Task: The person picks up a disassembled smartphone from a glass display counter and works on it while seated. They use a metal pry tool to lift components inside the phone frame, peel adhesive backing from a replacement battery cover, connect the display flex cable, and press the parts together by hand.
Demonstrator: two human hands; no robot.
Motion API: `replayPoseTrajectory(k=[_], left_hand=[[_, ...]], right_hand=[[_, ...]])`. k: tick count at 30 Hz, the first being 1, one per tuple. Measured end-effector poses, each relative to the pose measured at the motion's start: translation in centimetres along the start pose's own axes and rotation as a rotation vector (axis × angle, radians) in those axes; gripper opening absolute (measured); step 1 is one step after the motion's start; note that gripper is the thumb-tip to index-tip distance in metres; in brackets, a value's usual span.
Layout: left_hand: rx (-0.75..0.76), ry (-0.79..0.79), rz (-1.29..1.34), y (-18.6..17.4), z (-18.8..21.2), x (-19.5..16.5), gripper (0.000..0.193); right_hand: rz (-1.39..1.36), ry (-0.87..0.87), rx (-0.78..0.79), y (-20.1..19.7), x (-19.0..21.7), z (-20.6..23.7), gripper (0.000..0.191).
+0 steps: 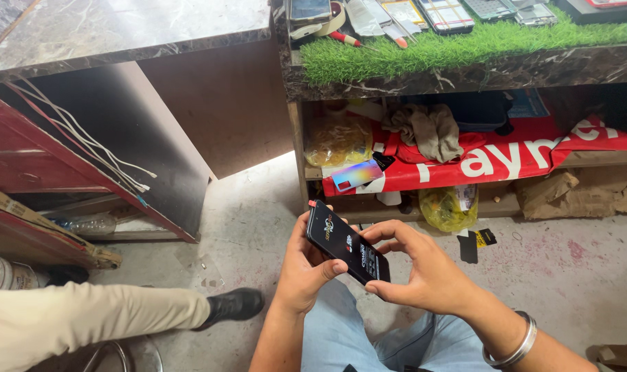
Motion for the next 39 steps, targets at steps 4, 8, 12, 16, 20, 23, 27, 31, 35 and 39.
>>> replayPoseTrajectory(k=[4, 8, 12, 16, 20, 23, 27, 31, 35, 39], left_hand=[[-0.003, -0.007, -0.002, 0.0, 0.0, 0.1, 0.1], [-0.023, -0.021, -0.016, -0.1, 0.0, 0.2, 0.1], [-0.011, 0.022, 0.004, 0.0, 0.0, -0.1, 0.096], [-0.014, 0.033, 0.011, -0.1, -0.1, -0.2, 0.092], [-0.066, 0.029, 0.037, -0.9, -0.2, 0.0, 0.087], [-0.079, 0.029, 0.013, -1.0, -0.3, 0.4, 0.084], [-0.112, 0.007, -0.003, -0.9, -0.4, 0.8, 0.081], [-0.194, 0.012, -0.063, -1.2, -0.4, 0.9, 0.084], [-0.229, 0.127, -0.082, -1.3, -0.4, 0.2, 0.077], [-0.234, 0.286, -0.32, -1.2, -0.2, -1.5, 0.068]], right_hand=[[0.011, -0.024, 0.003, 0.0, 0.5, -0.1, 0.063], [0.102, -0.03, 0.026, 0.1, 0.8, 0.0, 0.056], [0.14, -0.076, 0.062, 0.3, 1.3, 0.2, 0.054], [0.182, -0.065, 0.09, 0.6, 1.0, 0.2, 0.057], [0.201, -0.113, 0.095, 1.2, 1.4, 0.7, 0.073], [0.188, -0.07, 0.08, 1.7, 0.7, 0.8, 0.077], [0.149, -0.006, 0.052, 1.7, -0.3, 1.0, 0.077], [0.13, 0.009, 0.031, 1.5, -0.8, 1.1, 0.076], [0.143, 0.015, -0.023, 1.2, -1.1, 1.2, 0.075], [0.172, 0.013, -0.055, 1.3, -1.1, 1.2, 0.075]])
Point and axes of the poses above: each hand's wrist, its own z-axis away from the middle knuckle, its own y-axis out of the palm, x = y × z, the point moved 10 cm from there along -z, towards the middle knuckle, and after that the axes turned 3 degrees about -x, right-handed, at the moved point
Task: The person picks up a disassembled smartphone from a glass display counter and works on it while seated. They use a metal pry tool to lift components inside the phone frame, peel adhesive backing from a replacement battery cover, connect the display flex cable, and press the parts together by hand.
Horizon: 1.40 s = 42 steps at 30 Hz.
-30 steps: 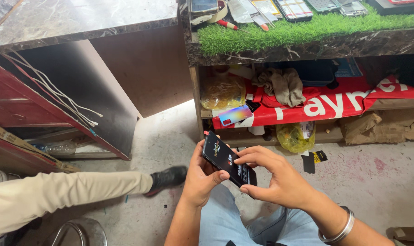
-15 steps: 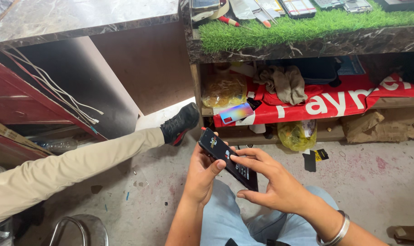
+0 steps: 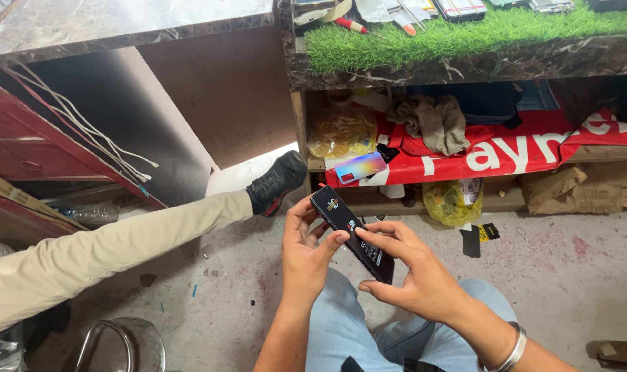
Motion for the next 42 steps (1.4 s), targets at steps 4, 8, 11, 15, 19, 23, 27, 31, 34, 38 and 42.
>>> replayPoseTrajectory(k=[4, 8, 11, 15, 19, 23, 27, 31, 34, 38, 42], left_hand=[[-0.042, 0.047, -0.158, -0.4, -0.1, -1.0, 0.052], [-0.051, 0.104, -0.3, -0.5, 0.0, -2.4, 0.036], [-0.065, 0.084, -0.198, -0.4, -0.1, -2.5, 0.025], [-0.17, -0.001, -0.14, -1.5, 0.1, -1.5, 0.017], [-0.185, -0.026, -0.048, -1.9, 0.2, -0.8, 0.013], [-0.238, -0.144, 0.084, -2.6, 0.2, 0.7, 0.012], [-0.294, -0.165, 0.04, -3.4, 0.5, 0.9, 0.012], [-0.286, -0.141, 0.068, -3.5, 0.5, 0.9, 0.012], [-0.254, -0.107, 0.175, -3.4, 0.3, 0.8, 0.011], [-0.246, -0.123, 0.323, -3.8, -0.1, 1.4, 0.01], [-0.289, -0.181, 0.382, -4.3, -0.2, 2.4, 0.013]], right_hand=[[0.03, -0.015, -0.056, -0.2, 0.3, 0.0, 0.073], [0.17, -0.01, -0.133, -0.2, 0.4, 0.3, 0.078], [0.258, 0.003, -0.153, 0.2, 0.2, 0.6, 0.079], [0.326, -0.072, -0.187, 0.8, 0.9, 1.0, 0.08], [0.345, -0.084, -0.214, 0.9, 1.3, 1.4, 0.082], [0.347, -0.098, -0.208, 1.1, 1.7, 1.4, 0.085], [0.258, -0.116, -0.22, 0.8, 1.9, 1.3, 0.075], [0.163, -0.086, -0.225, 0.5, 1.3, 1.4, 0.064], [0.085, -0.136, -0.272, -0.2, 1.0, 1.9, 0.06], [-0.218, 0.099, -0.298, -0.3, -3.5, 2.2, 0.059], [-0.63, 0.299, -0.231, 1.3, -7.6, 2.6, 0.035]])
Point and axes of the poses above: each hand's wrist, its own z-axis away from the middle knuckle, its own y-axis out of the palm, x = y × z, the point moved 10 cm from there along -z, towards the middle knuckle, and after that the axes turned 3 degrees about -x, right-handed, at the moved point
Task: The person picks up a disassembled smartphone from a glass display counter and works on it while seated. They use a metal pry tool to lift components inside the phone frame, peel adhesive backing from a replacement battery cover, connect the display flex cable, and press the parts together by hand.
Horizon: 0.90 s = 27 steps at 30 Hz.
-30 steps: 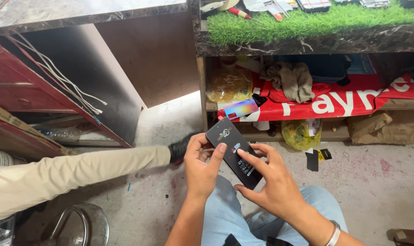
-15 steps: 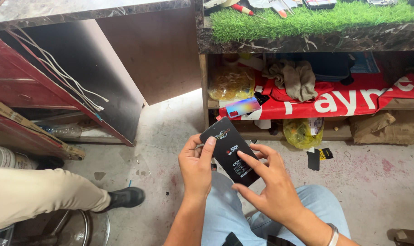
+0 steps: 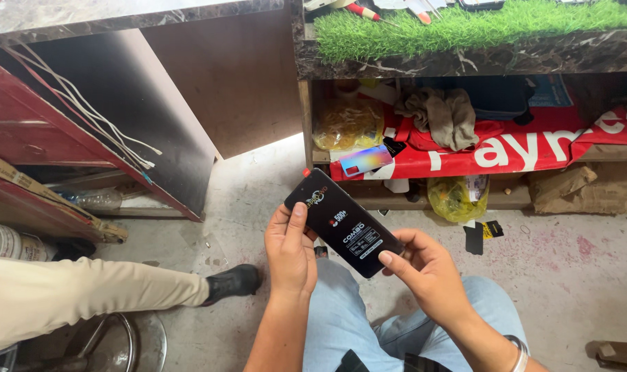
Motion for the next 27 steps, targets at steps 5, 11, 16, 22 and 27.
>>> replayPoseTrajectory(k=[5, 11, 16, 22, 27], left_hand=[[-0.008, -0.097, 0.041, -0.1, 0.0, 0.8, 0.018], [0.04, -0.17, 0.085, 0.2, 0.1, 1.8, 0.017], [-0.006, -0.26, 0.072, -0.4, 0.3, 2.8, 0.018], [-0.099, -0.282, 0.031, -0.7, 0.2, 2.6, 0.023], [-0.096, -0.115, 0.02, -0.6, 0.0, 0.4, 0.014]], right_hand=[[-0.057, 0.022, -0.007, -0.5, -0.8, 0.7, 0.027], [-0.04, 0.0, -0.052, -0.3, 0.6, 1.0, 0.03], [-0.081, 0.005, -0.046, 0.2, 1.7, 0.7, 0.033], [-0.111, 0.04, -0.068, 0.2, 1.7, 0.0, 0.029], [-0.128, 0.073, -0.101, -0.3, 0.5, -0.6, 0.025]])
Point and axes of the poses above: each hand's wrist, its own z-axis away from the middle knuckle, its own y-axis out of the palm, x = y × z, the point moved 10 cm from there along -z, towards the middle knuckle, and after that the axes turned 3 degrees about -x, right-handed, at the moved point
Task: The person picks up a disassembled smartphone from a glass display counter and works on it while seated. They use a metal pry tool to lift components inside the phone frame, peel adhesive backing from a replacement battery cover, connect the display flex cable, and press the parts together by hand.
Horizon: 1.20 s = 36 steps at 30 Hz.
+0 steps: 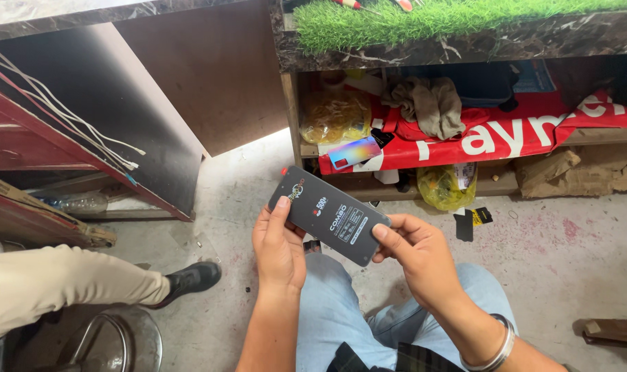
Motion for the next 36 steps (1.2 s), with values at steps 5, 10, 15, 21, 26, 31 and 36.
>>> replayPoseTrajectory(k=[5, 10, 15, 21, 26, 31, 36], left_hand=[[-0.003, 0.085, -0.064, -0.1, 0.3, -0.8, 0.011], [-0.011, 0.108, -0.057, 0.0, 0.4, -1.1, 0.01], [0.01, 0.115, -0.045, 0.3, 0.5, -1.3, 0.01], [0.014, 0.115, -0.046, 0.2, 0.5, -1.2, 0.01], [0.005, 0.147, -0.063, 0.0, 0.5, -1.3, 0.01], [-0.004, 0.221, -0.192, 0.0, 0.9, -1.5, 0.01], [0.035, 0.222, -0.276, 0.7, 1.3, -0.5, 0.012]], right_hand=[[-0.085, 0.054, -0.014, -0.5, -1.4, -0.5, 0.023], [-0.084, 0.038, -0.014, -0.9, -1.8, -0.7, 0.022], [-0.047, 0.005, -0.013, -1.2, -1.9, -0.8, 0.022], [-0.037, 0.023, -0.005, -1.7, -2.5, -0.7, 0.022], [0.05, 0.028, 0.022, -1.0, -2.1, -0.8, 0.033], [0.745, -0.623, 0.007, 2.6, 5.7, 2.1, 0.064], [0.922, -0.716, 0.198, 7.4, 7.6, 3.3, 0.073]])
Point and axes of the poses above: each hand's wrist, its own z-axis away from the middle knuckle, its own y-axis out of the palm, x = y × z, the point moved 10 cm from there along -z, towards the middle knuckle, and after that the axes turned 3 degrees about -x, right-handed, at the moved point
